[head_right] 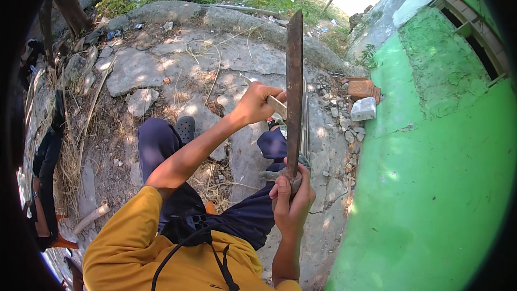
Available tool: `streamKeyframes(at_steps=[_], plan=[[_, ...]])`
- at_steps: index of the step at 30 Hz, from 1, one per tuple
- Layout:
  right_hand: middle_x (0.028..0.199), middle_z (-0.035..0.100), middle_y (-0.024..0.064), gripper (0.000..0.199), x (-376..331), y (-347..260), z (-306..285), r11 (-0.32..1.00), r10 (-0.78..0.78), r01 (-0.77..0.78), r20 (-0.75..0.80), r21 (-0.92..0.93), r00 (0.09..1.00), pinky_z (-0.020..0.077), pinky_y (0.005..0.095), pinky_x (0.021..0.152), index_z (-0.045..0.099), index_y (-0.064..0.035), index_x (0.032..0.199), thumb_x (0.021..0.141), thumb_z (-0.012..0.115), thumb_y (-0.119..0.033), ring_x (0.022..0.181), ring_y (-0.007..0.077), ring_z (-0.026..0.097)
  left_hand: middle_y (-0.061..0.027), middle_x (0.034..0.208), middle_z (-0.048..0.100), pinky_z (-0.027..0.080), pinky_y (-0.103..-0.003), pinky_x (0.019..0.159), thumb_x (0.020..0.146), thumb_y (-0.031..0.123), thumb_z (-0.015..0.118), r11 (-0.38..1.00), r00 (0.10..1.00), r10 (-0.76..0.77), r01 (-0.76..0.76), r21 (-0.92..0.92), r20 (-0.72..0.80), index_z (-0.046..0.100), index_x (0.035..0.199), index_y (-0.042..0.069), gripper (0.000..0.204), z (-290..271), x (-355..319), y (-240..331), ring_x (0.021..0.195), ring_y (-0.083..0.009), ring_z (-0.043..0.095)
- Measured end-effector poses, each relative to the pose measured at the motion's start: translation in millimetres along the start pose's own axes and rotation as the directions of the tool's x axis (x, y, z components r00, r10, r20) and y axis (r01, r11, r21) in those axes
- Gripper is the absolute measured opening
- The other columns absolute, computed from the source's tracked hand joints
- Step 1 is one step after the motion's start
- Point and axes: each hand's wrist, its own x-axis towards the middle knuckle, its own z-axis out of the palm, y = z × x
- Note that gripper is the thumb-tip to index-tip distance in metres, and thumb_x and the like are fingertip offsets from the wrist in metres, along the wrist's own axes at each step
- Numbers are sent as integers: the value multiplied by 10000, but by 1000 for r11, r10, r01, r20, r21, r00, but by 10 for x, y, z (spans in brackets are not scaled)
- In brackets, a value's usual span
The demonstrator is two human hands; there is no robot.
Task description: The person uses a large knife to shave and thin out long, flexible bamboo strips by pulling the material against the blade while holding it steady on their knee.
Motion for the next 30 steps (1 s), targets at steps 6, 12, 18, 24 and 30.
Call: streamKeyframes(at_steps=[6,12,18,24,30], plan=[[738,635,48,404,122,-206,13,998,-54,53,-53,-18,997,484,277,526,536,89,1361,1075,603,-188,574,106,616,-259,646,532,391,-429,504,1049,243,705,991,981,-91,74,-109,-169,779,841,3,326,137,183,207,510,-372,388],[764,638,60,429,293,-803,-93,979,-179,163,-135,-119,975,501,284,533,483,73,1434,1082,582,-152,569,108,618,-176,581,401,349,-348,478,1073,208,674,995,950,-43,14,-95,-308,811,988,-9,270,188,544,654,544,-93,339],[757,582,43,452,292,-1124,-159,972,-189,169,-116,-163,975,495,280,518,443,26,1487,1137,530,-246,580,110,593,-203,570,434,369,-401,510,1043,260,701,994,954,-94,73,-84,-285,734,848,-33,354,129,653,949,498,-222,328],[743,627,63,442,109,-1126,-153,982,-151,134,-124,-137,981,470,297,498,490,34,1436,1105,590,-240,549,123,632,-59,621,510,388,-352,571,908,305,869,981,986,-148,155,-120,72,624,791,10,401,-164,528,777,632,-112,461],[775,646,56,426,-420,-914,-172,992,-109,101,-105,-78,989,452,278,496,495,46,1431,1096,583,-201,551,103,600,-42,746,601,486,-324,711,785,293,970,982,940,176,-147,-118,291,591,836,46,455,-268,193,126,735,-162,554]])
